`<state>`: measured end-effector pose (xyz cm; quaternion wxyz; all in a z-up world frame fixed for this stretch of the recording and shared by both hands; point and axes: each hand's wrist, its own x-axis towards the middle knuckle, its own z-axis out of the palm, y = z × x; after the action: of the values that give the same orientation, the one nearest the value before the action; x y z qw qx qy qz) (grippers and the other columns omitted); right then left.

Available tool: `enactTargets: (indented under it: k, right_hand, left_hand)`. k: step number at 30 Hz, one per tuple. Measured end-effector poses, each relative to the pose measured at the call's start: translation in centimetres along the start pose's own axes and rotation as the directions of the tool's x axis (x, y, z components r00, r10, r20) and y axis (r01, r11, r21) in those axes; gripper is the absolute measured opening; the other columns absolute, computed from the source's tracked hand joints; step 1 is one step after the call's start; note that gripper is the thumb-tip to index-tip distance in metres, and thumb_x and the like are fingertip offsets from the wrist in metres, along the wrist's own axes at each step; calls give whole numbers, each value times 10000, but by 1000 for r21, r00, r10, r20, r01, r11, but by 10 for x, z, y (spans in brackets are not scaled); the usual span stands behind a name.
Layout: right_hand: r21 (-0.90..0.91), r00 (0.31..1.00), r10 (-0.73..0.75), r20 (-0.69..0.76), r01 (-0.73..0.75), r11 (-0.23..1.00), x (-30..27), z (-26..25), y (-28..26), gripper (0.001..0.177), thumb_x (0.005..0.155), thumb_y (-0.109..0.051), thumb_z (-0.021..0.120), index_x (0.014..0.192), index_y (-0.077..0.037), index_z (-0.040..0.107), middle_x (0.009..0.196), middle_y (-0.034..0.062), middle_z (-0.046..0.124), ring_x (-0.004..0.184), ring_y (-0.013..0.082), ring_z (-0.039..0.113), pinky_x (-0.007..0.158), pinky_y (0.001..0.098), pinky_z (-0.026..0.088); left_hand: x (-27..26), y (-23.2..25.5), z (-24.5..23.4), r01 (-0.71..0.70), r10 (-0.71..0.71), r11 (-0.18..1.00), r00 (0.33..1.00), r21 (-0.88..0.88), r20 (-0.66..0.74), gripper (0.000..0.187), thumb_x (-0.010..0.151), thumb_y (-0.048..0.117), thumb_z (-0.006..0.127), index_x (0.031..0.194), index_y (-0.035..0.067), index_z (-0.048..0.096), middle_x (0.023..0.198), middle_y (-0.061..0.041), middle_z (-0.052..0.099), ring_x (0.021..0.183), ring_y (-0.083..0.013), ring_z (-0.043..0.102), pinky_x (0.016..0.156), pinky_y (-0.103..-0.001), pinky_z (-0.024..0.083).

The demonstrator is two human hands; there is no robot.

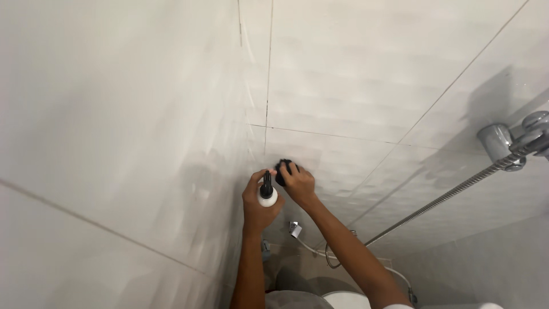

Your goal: The person sprays a cleaning solution onto a hexagonal mirror and wipes it with a black cloth. They then move to the tiled wall near the shower and continue wiping the surface with the same cloth and spray bottle.

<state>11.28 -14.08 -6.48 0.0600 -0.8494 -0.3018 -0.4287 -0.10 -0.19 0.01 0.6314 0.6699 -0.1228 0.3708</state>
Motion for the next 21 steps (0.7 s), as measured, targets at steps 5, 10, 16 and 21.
enactTargets:
  k: [5,10,16,21]
  right_hand:
    - [-5,997,59,-53,-60,998,13,-19,21,520,631,-212,844,1122,-102,713,926,80,646,665,254,629,544,376,501]
    - [3,963,168,-210,-171,985,57,-40,36,506,686,-196,882,1147,-57,727,935,113,636,660,266,617,528,382,470]
    - [41,945,264,-195,-261,964,29,-27,39,505,689,-162,872,1156,-45,720,949,115,632,701,280,634,554,386,480]
    - [5,986,166,-31,-166,986,-20,1,13,513,650,-171,850,1136,-99,701,998,83,659,725,260,656,579,376,520]
  left_hand:
    - [0,0,-2,170,-170,985,985,-2,-1,600,687,-88,690,1263,28,573,1213,-115,716,761,-142,685,687,-290,580]
    - [-4,2,7,147,-147,989,989,15,10,587,691,-90,696,1255,27,582,1207,-114,724,741,-136,684,711,-289,579]
    - [-6,2,13,78,-77,997,996,-23,34,589,710,-92,695,1274,28,576,1209,-110,710,811,-135,704,795,-292,596]
    - [-4,-1,14,134,-133,990,990,-33,35,598,689,-91,712,1262,29,590,1189,-113,716,789,-142,669,722,-290,571]
